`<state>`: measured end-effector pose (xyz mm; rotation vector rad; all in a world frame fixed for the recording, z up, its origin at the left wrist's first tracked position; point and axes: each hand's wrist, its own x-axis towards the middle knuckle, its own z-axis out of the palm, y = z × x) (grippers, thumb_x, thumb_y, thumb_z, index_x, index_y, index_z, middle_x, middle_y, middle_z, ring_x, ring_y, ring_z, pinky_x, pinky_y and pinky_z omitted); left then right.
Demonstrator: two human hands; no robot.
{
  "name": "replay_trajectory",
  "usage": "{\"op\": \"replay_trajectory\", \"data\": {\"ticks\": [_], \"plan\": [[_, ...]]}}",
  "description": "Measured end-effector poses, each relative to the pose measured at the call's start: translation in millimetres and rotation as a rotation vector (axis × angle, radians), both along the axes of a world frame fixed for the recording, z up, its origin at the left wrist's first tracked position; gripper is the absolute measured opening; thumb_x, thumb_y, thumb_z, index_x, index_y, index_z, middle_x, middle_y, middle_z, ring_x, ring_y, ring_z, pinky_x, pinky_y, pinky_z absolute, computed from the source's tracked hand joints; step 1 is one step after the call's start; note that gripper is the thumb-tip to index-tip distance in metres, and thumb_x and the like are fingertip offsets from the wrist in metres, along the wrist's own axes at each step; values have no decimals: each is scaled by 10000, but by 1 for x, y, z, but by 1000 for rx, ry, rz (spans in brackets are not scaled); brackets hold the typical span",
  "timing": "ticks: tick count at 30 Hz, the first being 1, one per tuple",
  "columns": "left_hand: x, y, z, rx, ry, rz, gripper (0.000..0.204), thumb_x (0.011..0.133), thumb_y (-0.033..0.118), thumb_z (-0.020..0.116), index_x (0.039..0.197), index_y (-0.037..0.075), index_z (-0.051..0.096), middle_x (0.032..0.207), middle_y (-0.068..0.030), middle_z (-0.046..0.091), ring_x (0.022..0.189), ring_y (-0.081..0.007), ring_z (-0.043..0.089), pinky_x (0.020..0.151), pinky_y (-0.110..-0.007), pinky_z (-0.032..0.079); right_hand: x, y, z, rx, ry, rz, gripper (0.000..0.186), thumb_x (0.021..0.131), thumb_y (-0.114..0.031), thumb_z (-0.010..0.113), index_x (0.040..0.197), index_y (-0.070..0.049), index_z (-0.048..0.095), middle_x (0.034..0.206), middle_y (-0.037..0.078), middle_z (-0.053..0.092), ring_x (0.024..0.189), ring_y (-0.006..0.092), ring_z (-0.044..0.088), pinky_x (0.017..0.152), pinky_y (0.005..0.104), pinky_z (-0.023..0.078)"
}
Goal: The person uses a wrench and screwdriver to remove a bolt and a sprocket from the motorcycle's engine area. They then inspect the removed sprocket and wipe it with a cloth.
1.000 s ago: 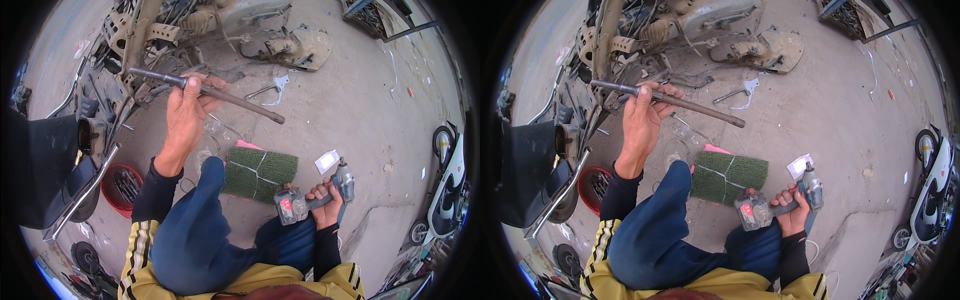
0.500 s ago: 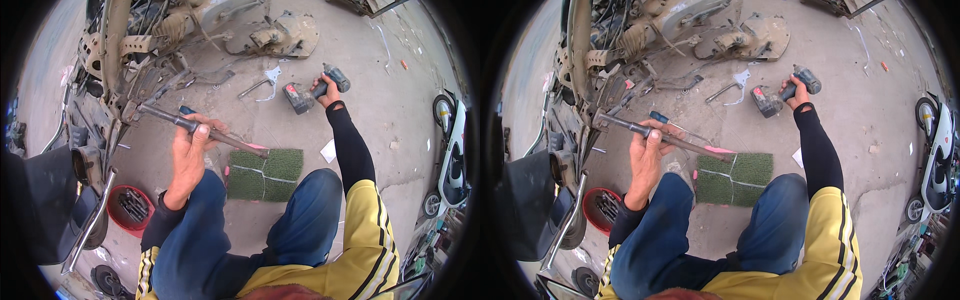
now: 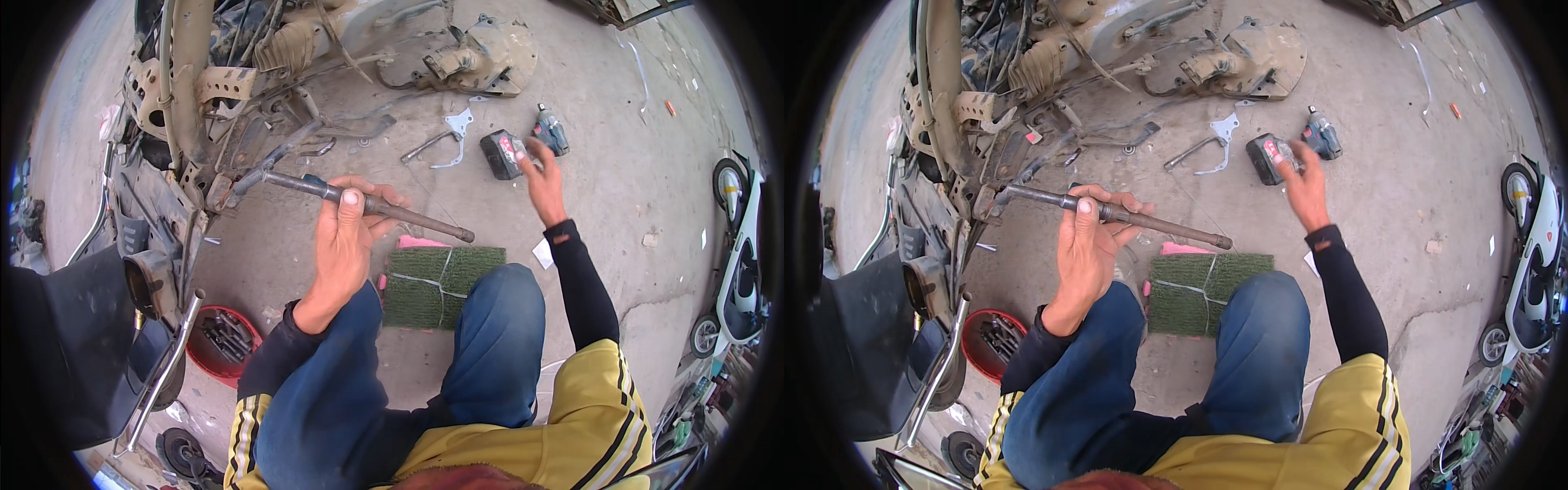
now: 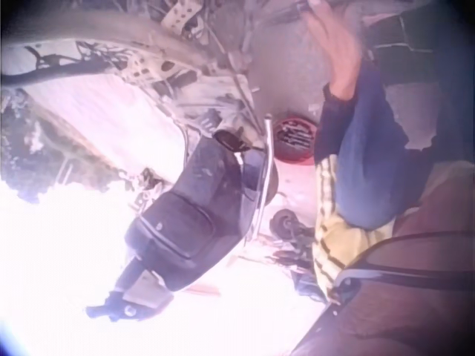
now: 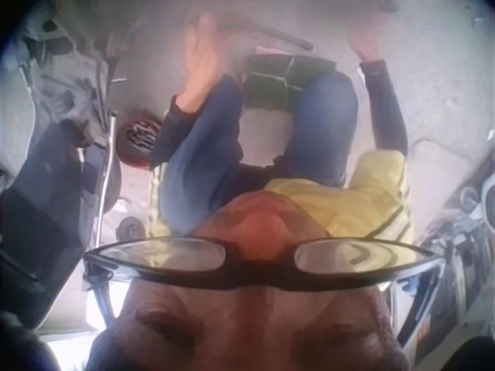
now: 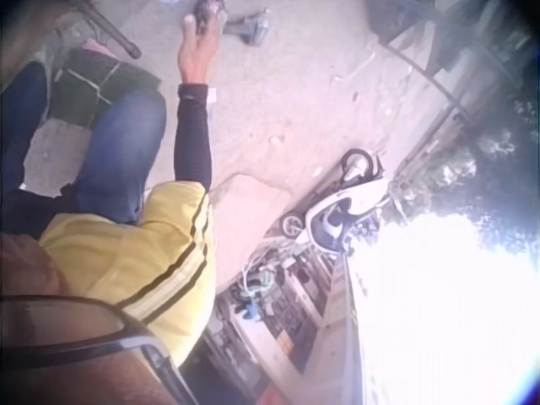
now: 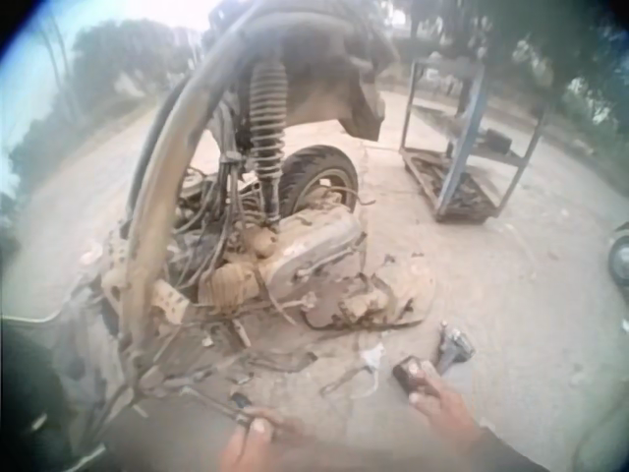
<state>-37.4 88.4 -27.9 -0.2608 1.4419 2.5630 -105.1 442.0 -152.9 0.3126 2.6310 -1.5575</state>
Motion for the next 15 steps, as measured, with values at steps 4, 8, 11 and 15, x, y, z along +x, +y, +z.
{"op": "replay_trajectory", "data": {"ticks": [4, 8, 11, 15], "plan": [[-12, 27, 6, 131, -9, 26, 278, 1112, 327, 399, 1218, 77, 457, 1157, -210, 600, 1174, -421, 634, 1016, -576, 529, 36, -65, 102, -39, -126, 704, 391, 1004, -299, 621, 1274, -16, 622, 1027, 173, 694, 908, 283, 654, 839, 392, 499], [-19, 36, 21, 214, 16, -9, 306, 1104, 331, 426, 1249, 64, 463, 1189, -218, 601, 1176, -416, 633, 1011, -569, 535, 49, -64, 119, -21, -165, 658, 307, 979, -199, 651, 1183, 29, 625, 760, 156, 615, 703, 219, 587, 665, 372, 469], [-25, 13, 47, 115, 44, -51, 350, 1101, 355, 429, 1246, 39, 472, 1143, -220, 631, 1115, -382, 665, 949, -530, 579, 67, -65, 148, -162, -147, 643, 323, 971, -132, 648, 1243, 35, 600, 792, 101, 615, 693, 157, 559, 650, 308, 459], [-32, -19, 59, -50, -34, -36, 420, 1093, 408, 435, 1204, 8, 497, 1009, -195, 675, 976, -312, 710, 854, -476, 623, 92, -95, 189, -860, -595, 561, 534, 1013, -88, 601, 1495, 37, 409, 839, 79, 595, 635, 125, 535, 597, 264, 455]]}}
